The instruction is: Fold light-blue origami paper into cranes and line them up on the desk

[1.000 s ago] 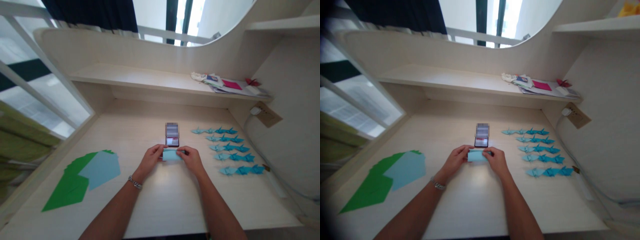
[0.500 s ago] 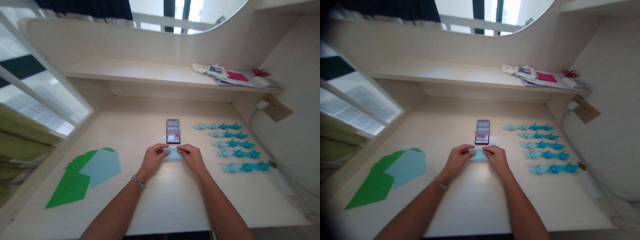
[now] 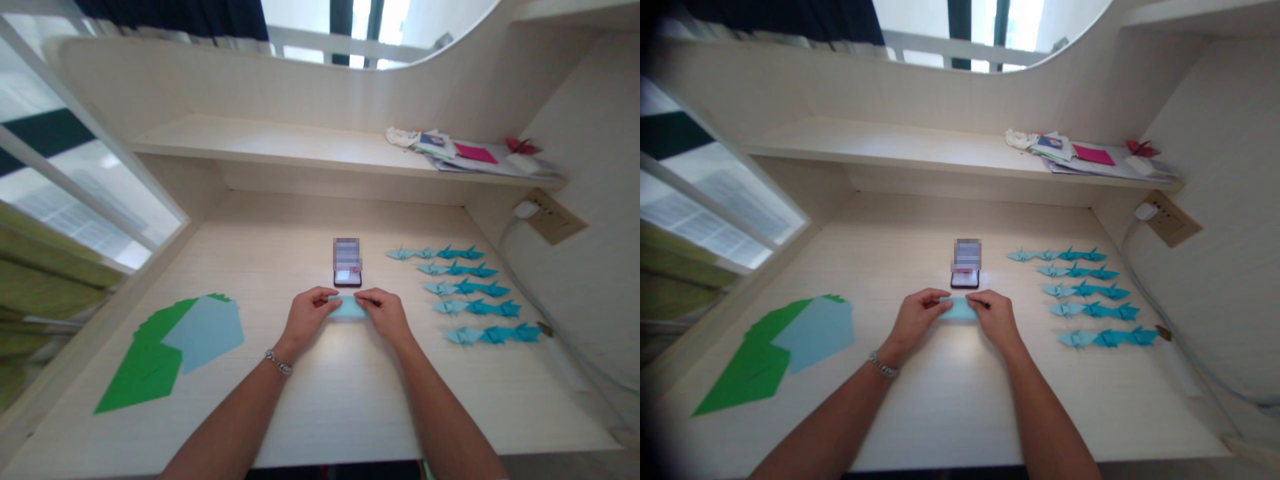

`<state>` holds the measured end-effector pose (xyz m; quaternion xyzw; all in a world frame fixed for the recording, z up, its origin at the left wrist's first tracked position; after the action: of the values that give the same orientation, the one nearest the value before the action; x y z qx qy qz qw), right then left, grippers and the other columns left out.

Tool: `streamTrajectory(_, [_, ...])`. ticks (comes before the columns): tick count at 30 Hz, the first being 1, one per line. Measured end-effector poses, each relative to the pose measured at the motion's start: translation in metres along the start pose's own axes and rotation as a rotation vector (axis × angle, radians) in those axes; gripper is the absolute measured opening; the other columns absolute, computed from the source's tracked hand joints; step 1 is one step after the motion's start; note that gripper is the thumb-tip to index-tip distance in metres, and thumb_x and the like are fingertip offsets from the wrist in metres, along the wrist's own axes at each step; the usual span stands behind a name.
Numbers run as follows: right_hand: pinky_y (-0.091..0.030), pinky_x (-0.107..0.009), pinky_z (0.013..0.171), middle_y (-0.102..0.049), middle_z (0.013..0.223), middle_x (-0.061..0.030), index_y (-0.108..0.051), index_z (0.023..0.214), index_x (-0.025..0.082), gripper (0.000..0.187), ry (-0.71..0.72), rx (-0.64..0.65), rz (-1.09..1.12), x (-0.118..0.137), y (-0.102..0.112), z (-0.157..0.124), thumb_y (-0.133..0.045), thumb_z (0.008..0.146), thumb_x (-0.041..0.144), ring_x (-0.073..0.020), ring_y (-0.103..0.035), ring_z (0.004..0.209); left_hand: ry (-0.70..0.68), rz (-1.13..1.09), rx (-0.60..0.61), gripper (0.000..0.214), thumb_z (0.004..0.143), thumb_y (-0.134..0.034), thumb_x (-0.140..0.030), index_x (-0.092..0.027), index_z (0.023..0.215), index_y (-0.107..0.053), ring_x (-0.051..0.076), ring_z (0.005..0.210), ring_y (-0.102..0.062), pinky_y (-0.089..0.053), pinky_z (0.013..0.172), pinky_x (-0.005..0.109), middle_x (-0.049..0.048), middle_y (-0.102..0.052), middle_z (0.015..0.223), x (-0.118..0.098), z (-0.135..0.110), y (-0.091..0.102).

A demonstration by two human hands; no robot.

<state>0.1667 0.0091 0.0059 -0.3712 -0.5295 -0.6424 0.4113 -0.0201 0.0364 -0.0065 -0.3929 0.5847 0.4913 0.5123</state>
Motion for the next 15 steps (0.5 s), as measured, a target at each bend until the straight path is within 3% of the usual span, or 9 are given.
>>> streamTrajectory(5, [-0.049,-0.033,0.08,-0.072,0.089,-0.0037,-0.073,0.09,0.024,0.017,-0.008,0.015,-0.023,0.002,0.001,0.0,-0.062,0.077,0.023,-0.02,-0.065,0.085,-0.019,0.035,0.007,0.031,0.07,-0.068,-0.037,-0.015,0.091,-0.07,0.013,0.059,-0.055,-0.041,0.053,0.023,0.0023,-0.063,0.067,0.0,0.001,0.002])
streamTrajectory(10, [-0.05,-0.032,0.078,-0.073,0.087,-0.003,-0.073,0.086,0.024,0.018,0.026,0.079,-0.127,0.009,-0.002,-0.002,-0.06,0.076,0.019,-0.0194,-0.066,0.082,-0.053,0.193,0.183,0.03,0.074,-0.063,-0.033,-0.018,0.098,-0.07,0.014,0.058,-0.055,-0.04,0.055,0.024,0.0024,-0.065,0.067,-0.007,-0.001,0.001])
streamTrajectory(15, [-0.049,-0.033,0.079,-0.072,0.085,-0.0013,-0.072,0.086,0.026,0.019,0.092,0.136,-0.149,0.021,-0.005,0.0,-0.059,0.076,0.017,-0.0193,-0.066,0.081,-0.12,0.257,0.249,0.021,0.077,-0.058,-0.034,-0.02,0.083,-0.073,0.019,0.071,-0.061,-0.044,0.066,0.028,0.005,-0.071,0.079,-0.019,0.0,-0.009])
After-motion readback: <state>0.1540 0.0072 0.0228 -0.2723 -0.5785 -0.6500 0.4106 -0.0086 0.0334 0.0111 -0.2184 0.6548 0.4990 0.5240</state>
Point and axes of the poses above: each hand's wrist, its own z-axis towards the middle knuckle, its own y-axis out of the back of the hand, x = y × z, the point moved 3 cm from there along z, towards the middle knuckle
